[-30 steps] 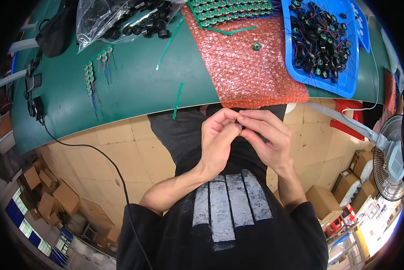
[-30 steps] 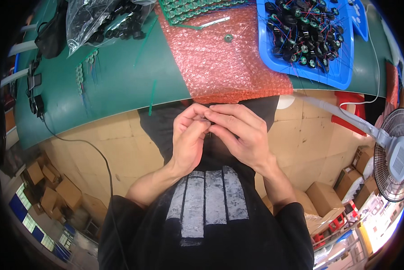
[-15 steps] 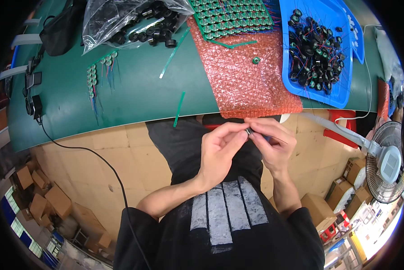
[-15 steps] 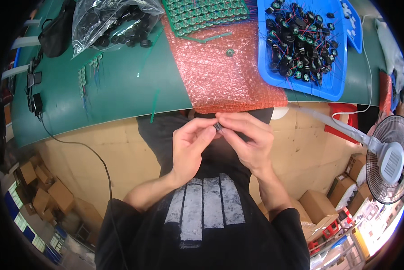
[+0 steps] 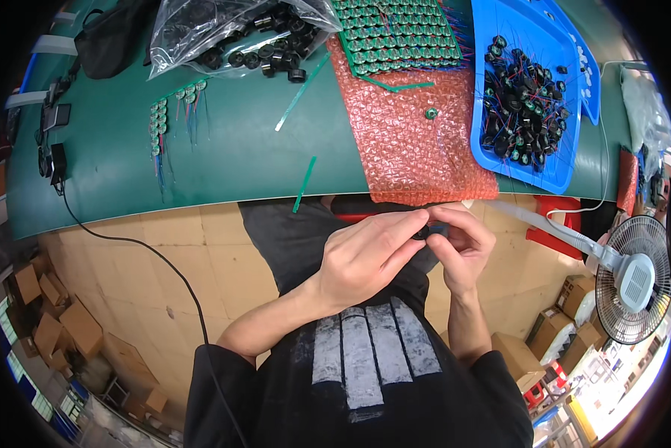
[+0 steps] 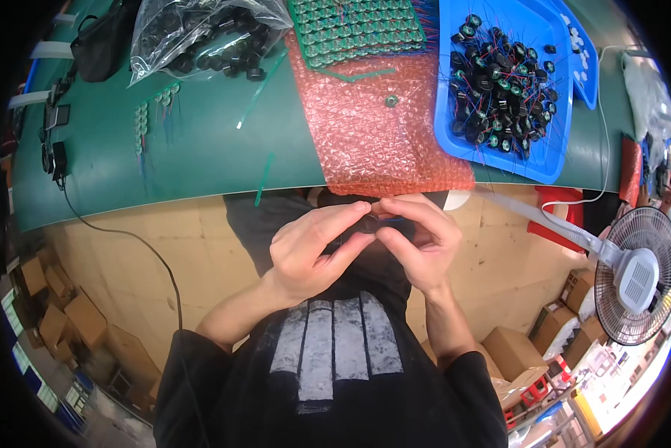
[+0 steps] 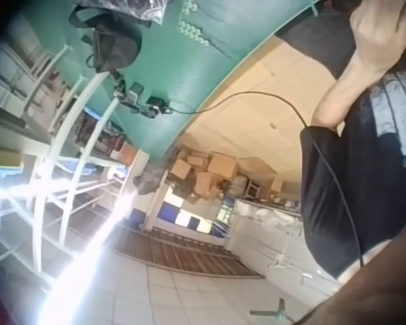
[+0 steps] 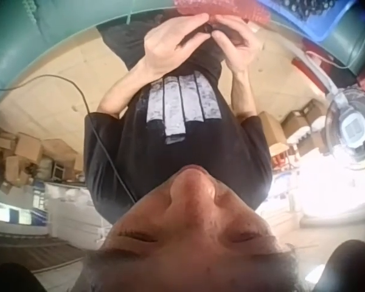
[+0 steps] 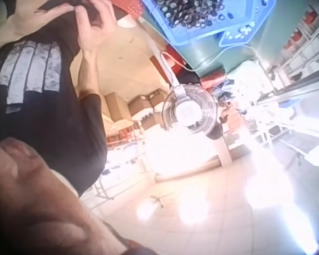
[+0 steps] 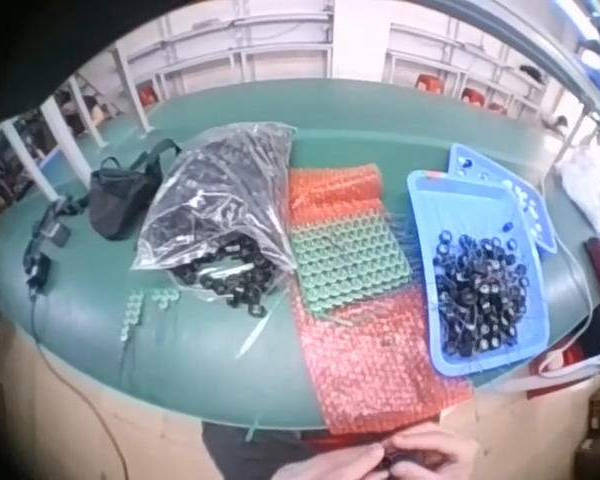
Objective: The person is manually assembling small electronic components, specifically connecting wired parts into plastic housings.
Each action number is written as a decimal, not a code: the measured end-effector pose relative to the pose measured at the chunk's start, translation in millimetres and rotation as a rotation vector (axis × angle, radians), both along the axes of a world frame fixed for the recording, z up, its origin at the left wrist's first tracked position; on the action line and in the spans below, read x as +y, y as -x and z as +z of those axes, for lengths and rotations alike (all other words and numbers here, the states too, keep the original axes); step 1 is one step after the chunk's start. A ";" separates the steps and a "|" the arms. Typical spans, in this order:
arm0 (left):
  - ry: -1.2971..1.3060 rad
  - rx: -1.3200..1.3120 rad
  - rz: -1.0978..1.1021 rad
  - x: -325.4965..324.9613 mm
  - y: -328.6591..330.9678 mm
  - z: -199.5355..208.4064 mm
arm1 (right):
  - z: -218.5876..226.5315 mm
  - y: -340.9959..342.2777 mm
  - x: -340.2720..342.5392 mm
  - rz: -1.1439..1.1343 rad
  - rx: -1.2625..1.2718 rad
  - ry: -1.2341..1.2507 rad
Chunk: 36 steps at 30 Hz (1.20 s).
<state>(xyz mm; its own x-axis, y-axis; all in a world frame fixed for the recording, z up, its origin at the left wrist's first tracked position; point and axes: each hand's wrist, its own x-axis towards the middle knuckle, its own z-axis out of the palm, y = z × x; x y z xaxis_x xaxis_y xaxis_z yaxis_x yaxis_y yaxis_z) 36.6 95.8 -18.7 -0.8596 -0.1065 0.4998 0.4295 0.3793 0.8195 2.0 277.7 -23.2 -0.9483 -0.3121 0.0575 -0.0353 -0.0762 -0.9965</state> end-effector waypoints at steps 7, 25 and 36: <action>0.036 -0.008 -0.014 1.2 2.7 1.7 | -2.4 -1.6 2.6 -0.020 -0.094 0.029; -0.993 -0.732 -0.160 14.6 -5.7 -2.8 | 2.4 5.1 -5.9 -0.054 0.212 -0.292; -1.156 -0.764 -0.103 21.6 -11.9 -17.2 | -2.3 -2.8 -12.3 -0.045 0.428 -0.422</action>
<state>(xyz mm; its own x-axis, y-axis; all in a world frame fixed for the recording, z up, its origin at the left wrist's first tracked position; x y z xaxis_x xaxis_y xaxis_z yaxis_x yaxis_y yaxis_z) 48.5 117.5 -35.8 -0.9060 -0.0533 -0.4198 -0.2779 -0.6731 0.6853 4.8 265.4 -25.5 -0.8811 -0.3515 0.3163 -0.4336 0.3338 -0.8370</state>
